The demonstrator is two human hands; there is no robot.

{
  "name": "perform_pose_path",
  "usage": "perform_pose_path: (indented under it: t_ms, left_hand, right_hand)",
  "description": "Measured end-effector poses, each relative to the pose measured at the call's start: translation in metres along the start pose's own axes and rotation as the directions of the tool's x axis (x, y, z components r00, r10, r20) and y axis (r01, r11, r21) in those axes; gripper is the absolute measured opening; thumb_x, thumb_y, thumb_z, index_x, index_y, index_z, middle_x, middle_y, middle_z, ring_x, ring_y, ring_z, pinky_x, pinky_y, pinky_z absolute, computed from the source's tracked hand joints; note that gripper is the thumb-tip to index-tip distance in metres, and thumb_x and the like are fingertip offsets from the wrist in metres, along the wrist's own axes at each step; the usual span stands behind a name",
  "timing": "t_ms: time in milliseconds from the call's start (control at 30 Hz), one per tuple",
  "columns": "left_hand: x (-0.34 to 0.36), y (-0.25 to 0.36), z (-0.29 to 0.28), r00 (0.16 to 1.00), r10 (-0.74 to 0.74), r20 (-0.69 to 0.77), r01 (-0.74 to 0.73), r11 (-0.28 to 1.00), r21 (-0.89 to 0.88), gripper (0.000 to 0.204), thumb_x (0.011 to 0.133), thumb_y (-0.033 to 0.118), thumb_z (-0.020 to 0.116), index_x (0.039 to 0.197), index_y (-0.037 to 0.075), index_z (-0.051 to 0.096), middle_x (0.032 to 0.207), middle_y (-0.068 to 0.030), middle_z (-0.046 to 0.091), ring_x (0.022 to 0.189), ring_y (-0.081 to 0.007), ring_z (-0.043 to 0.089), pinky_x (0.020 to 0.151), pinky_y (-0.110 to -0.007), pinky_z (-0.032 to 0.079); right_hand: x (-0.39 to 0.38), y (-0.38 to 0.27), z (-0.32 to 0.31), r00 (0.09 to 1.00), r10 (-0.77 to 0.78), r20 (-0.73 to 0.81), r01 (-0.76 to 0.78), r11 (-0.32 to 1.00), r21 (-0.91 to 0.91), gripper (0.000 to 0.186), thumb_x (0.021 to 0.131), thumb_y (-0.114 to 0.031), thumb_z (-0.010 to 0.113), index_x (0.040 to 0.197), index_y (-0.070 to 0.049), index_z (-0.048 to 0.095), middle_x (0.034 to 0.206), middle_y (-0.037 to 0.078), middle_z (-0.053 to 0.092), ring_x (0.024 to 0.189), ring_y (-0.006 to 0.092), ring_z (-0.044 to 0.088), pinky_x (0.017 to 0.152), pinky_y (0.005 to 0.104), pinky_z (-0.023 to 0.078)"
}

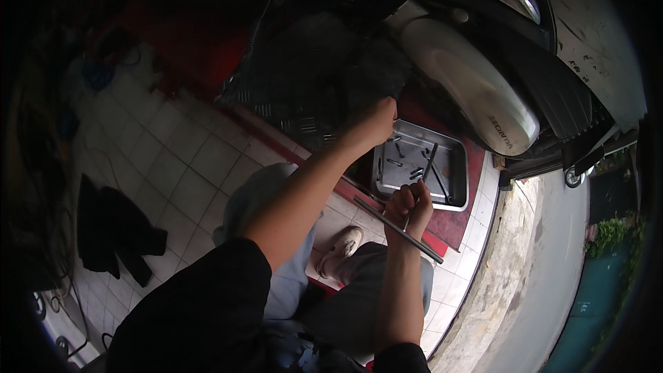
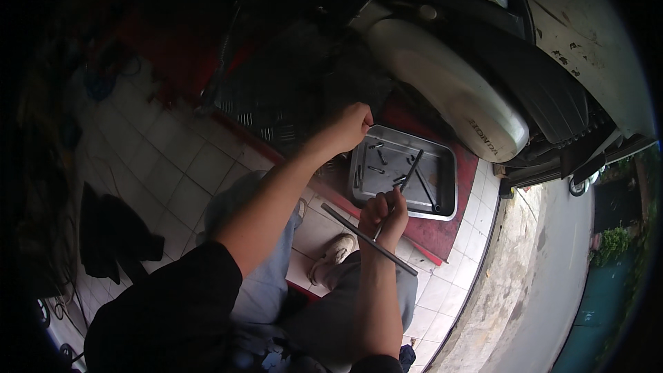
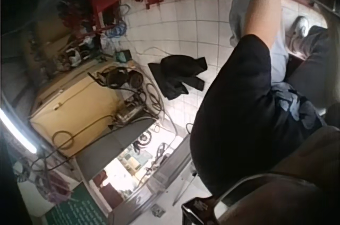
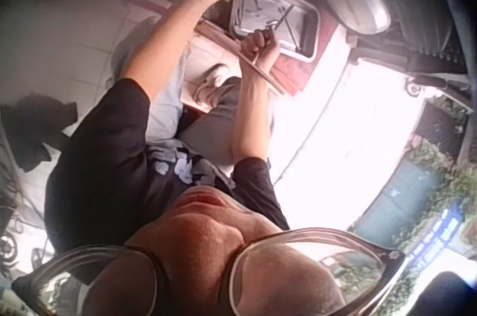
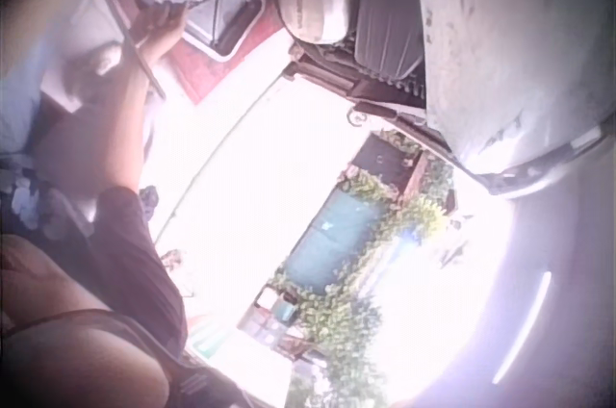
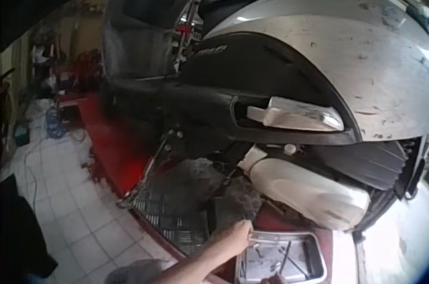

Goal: The person unscrews bolts from a motorcycle engine cover using a T-handle wrench, places them into a tray, and then begins inserting bolts back into the cover by hand.

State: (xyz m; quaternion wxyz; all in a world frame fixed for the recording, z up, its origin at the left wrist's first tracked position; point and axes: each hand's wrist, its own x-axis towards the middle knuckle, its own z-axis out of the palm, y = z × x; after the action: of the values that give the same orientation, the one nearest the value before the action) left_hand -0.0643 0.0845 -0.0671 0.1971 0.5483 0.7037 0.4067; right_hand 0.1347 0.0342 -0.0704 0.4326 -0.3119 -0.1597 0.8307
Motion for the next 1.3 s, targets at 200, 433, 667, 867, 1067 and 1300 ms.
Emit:
perform_pose_path:
  t_ms: [200, 433, 667, 867, 1067, 1300]
  left_hand:
    - [0.015, 0.001, -0.058, 0.950, -0.039, -0.310, -0.072, 0.938, -0.339, 0.013, 0.094, 0.006, 0.058, 0.102, -0.003, 0.062, 0.088, -0.0106, 0.068, 0.076, -0.0153, 0.069, 0.069, -0.026, 0.055]
    - [0.022, 0.017, -0.076, 0.853, -0.167, -0.495, -0.280, 0.653, -0.703, 0.015, 0.095, 0.007, 0.059, 0.103, -0.005, 0.062, 0.089, -0.0105, 0.068, 0.080, -0.0157, 0.070, 0.071, -0.026, 0.056]
    - [0.032, 0.017, -0.064, 0.878, -0.195, -0.436, -0.352, 0.354, -0.866, 0.023, 0.093, 0.010, 0.064, 0.108, -0.007, 0.061, 0.098, -0.0133, 0.068, 0.092, -0.0197, 0.069, 0.082, -0.026, 0.055]
    - [0.043, 0.016, -0.065, 0.859, -0.136, -0.494, -0.422, 0.359, -0.833, 0.022, 0.093, 0.008, 0.064, 0.108, -0.008, 0.063, 0.101, -0.0153, 0.068, 0.097, -0.0213, 0.068, 0.091, -0.030, 0.056]
    - [0.040, 0.020, -0.067, 0.847, -0.221, -0.482, -0.408, 0.309, -0.859, 0.022, 0.090, 0.006, 0.066, 0.106, -0.009, 0.064, 0.101, -0.0158, 0.068, 0.094, -0.0212, 0.069, 0.088, -0.030, 0.056]
    - [0.050, 0.032, -0.065, 0.824, -0.293, -0.485, -0.415, 0.268, -0.869, 0.022, 0.089, 0.011, 0.071, 0.100, -0.006, 0.063, 0.098, -0.0119, 0.066, 0.087, -0.0191, 0.069, 0.084, -0.028, 0.057]
  right_hand:
    - [0.004, 0.003, -0.001, 1.000, 0.020, 0.014, -0.019, 1.000, -0.021, 0.042, 0.101, -0.030, 0.045, 0.060, -0.018, 0.040, 0.051, -0.004, 0.032, 0.041, 0.0082, 0.028, 0.032, 0.0239, 0.020]
    - [0.005, 0.006, -0.004, 0.998, 0.039, -0.048, -0.042, 0.998, -0.056, 0.045, 0.101, -0.031, 0.043, 0.058, -0.017, 0.039, 0.048, -0.004, 0.030, 0.039, 0.0069, 0.028, 0.030, 0.0228, 0.018]
    - [0.007, 0.008, -0.015, 0.998, 0.062, -0.002, -0.062, 0.996, -0.066, 0.037, 0.099, -0.027, 0.048, 0.065, -0.016, 0.042, 0.051, -0.004, 0.034, 0.040, 0.0072, 0.030, 0.031, 0.0230, 0.023]
    - [0.005, 0.016, 0.003, 0.997, 0.055, -0.061, -0.059, 0.996, -0.068, 0.038, 0.099, -0.027, 0.048, 0.063, -0.017, 0.042, 0.051, -0.004, 0.033, 0.040, 0.0076, 0.028, 0.031, 0.0234, 0.022]
    - [0.002, 0.016, 0.003, 0.996, 0.086, -0.037, -0.087, 0.995, -0.048, 0.040, 0.099, -0.030, 0.046, 0.062, -0.017, 0.041, 0.051, -0.004, 0.031, 0.039, 0.0084, 0.027, 0.031, 0.0244, 0.021]
    - [0.000, 0.017, 0.010, 0.998, 0.027, -0.059, -0.027, 1.000, 0.016, 0.039, 0.099, -0.026, 0.047, 0.062, -0.017, 0.044, 0.050, -0.004, 0.034, 0.041, 0.0073, 0.029, 0.033, 0.0235, 0.021]
